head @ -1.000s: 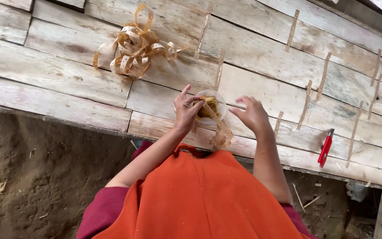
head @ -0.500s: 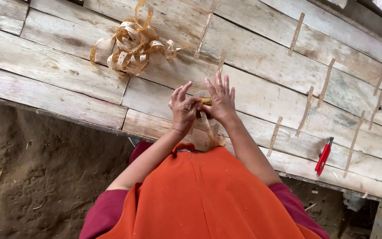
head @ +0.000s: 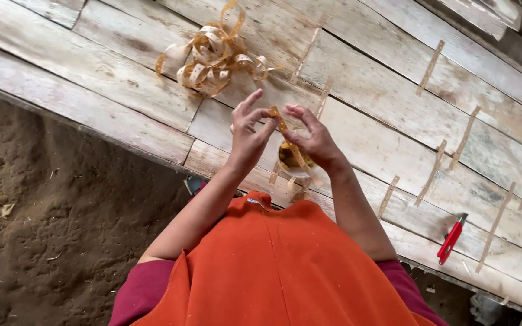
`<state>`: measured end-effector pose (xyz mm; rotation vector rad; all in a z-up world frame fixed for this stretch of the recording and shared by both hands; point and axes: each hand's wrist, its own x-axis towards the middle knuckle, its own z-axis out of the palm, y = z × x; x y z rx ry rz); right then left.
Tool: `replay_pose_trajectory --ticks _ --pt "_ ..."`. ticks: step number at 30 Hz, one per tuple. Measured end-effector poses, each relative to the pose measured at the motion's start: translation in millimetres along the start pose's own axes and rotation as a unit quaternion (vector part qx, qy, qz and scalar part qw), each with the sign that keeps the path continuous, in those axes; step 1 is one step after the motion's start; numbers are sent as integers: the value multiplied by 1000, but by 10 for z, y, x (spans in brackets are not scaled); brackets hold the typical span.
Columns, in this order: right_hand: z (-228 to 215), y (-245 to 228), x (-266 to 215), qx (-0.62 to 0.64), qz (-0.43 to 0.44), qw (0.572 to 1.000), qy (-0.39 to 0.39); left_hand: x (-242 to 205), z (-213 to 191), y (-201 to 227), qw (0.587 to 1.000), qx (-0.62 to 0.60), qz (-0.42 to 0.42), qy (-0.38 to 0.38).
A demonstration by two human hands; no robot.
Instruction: The person is filling gaps between wooden planks by inserting thin wood strips coated with an adhesive substance.
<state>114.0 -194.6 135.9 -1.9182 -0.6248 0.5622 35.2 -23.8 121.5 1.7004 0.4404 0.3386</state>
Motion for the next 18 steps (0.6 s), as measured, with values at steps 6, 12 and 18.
replay_pose_trajectory --ticks 6,12,18 --pt "651 173 339 267 85 960 -14 -20 -469 -130 997 65 1 35" --pt "1271 134 543 186 181 963 -76 81 -1236 -1201 956 282 -1 82" --pt "2053 618 735 69 214 957 -182 -32 -1778 -2019 907 379 176 44"
